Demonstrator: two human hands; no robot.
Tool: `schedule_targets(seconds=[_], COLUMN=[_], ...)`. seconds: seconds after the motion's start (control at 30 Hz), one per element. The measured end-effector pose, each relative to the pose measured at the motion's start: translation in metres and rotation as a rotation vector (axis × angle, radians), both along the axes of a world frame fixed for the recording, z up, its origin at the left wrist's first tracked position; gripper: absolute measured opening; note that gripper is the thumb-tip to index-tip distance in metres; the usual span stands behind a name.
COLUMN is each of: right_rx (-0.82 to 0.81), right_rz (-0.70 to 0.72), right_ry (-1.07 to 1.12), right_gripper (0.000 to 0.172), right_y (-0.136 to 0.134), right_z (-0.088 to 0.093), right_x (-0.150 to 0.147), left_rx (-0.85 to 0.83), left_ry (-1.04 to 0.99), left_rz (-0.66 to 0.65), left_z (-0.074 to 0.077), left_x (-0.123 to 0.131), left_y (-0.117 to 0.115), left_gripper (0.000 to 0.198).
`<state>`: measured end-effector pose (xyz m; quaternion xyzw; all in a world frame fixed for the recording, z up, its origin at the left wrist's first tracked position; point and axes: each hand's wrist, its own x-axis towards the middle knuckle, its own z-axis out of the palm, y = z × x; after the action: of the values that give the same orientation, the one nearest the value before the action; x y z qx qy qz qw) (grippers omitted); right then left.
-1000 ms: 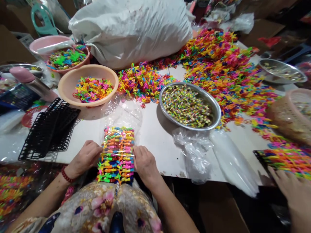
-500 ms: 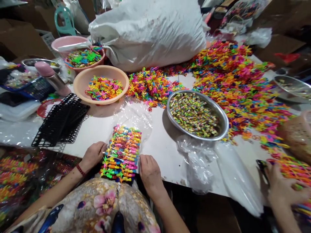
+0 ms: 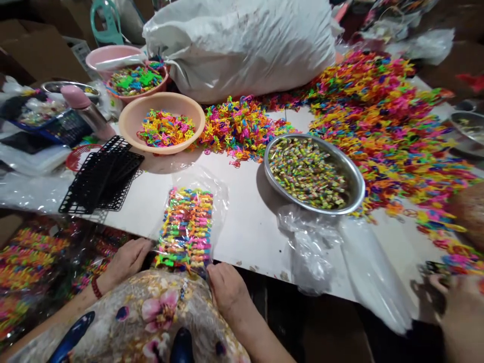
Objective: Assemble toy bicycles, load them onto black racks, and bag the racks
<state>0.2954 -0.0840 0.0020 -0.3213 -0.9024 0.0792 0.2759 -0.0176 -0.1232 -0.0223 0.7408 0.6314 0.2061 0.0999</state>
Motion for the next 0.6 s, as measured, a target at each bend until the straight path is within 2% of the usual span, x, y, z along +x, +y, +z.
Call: schedule_targets(seconds=[0.13,0.23,0.3,0.37,0.53,0.6], right_rx=[-0.034,-0.093,-0.099,-0.112,-0.258,-0.31], right_rz=[0.114,0.131,0.15,0.186,0.306,0.343], right_ry=[0.006,0.038,0.048,0.037,0.003,0.0], right_gripper=[0.015,0.013,0.014,0.018,0.032,0.037], right_y=[-0.003,-0.009,-0.013,-0.019,-0.036,-0.04], right_z=[0.009,0.015,0.019,0.02,0.015,0.017], right_x=[-0.008,-0.011,-0.01,-0.006,0.007,0.008], left_rx=[0.227,0.319,0.317,0.237,-0.239,-0.272], left_ry=[0.036,0.009,-0.004,0.017,0.028,0.041], left_rz=[0.076,0.004,-0.056,-0.12,-0.372,-0.434], left_z=[0.003,0.013,0.02,0.026,0.036,0.041], left_x=[0.006,0.007,0.004,-0.004,-0.024,-0.027], left_y=[-0.001,-0.003,-0.01,-0.022,-0.061,-0.071], left_gripper=[0.024,0.021,0.02,0.025,0.031,0.029])
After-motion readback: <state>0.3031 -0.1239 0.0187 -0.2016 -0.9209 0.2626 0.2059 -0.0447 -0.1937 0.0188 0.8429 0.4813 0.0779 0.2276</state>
